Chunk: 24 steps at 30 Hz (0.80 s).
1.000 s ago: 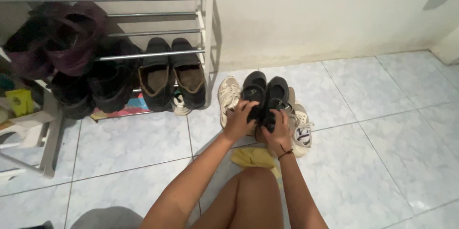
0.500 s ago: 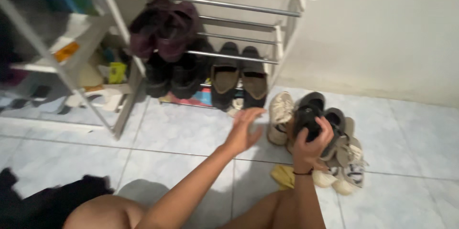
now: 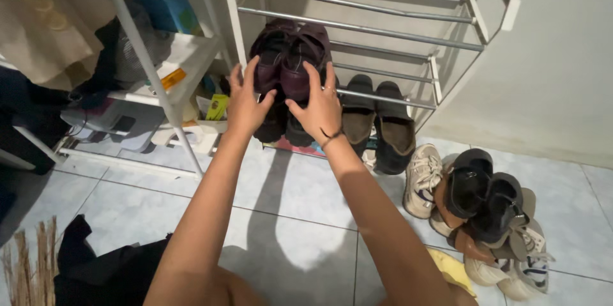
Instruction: The person removes various shoes and a black garment from a white metal shoe rack and places them on the floor. Then, using a yellow cloth, the person wipes the rack and proceeds to disassemble it by removing the metal rods from the frame.
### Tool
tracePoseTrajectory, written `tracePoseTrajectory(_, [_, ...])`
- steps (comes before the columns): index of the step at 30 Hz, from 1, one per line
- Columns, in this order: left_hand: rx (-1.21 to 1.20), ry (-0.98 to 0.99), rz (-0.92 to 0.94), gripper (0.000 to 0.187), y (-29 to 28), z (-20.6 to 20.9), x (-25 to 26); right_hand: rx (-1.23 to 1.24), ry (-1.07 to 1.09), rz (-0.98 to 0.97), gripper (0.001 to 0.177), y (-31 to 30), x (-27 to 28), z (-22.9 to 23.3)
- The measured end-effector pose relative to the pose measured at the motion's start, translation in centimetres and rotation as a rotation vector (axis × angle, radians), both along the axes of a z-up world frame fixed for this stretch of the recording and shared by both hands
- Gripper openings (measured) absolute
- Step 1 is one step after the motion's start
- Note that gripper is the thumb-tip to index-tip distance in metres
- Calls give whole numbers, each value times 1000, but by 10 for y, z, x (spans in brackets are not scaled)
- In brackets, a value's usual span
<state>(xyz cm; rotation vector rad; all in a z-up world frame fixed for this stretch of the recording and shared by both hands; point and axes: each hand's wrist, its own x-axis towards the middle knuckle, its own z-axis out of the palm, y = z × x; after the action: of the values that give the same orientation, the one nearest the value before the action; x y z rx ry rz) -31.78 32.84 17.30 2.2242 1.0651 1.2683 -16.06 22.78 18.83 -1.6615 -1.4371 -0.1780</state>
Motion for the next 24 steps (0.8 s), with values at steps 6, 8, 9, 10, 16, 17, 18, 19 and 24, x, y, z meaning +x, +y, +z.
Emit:
tracePoseTrajectory(6, [-89,-21,10,105,21,-2,13,-6,-81,-143,91,28,-8,-12])
tracePoseTrajectory(8, [-38,-8,36,99,22,-1,12,-25,-61,-137,79,29,-8,-14])
tracePoseTrajectory(9, [-13,-1,48,96,21,0,11,-10,-44,-115,77,28,-7,-15])
tracePoseTrajectory(10, [-13,1,54,93,18,1,10,4,-26,-93,75,25,-6,-15])
tracePoseTrajectory(16, [183,-69,12,82,-35,14,-10,158,30,25,71,-42,11,-11])
tracePoseTrajectory(17, [198,-52,7,82,-53,11,-20,172,39,47,71,-66,14,-16])
tracePoseTrajectory(18, [154,-125,-47,80,-72,7,-30,205,-10,45,74,-92,17,-22])
tracePoseTrajectory(19, [104,-195,-106,77,-94,-1,-40,232,-59,38,78,-123,18,-32])
tracePoseTrajectory(24, [15,-330,-199,84,-207,-51,-60,284,316,177,77,-281,8,-86])
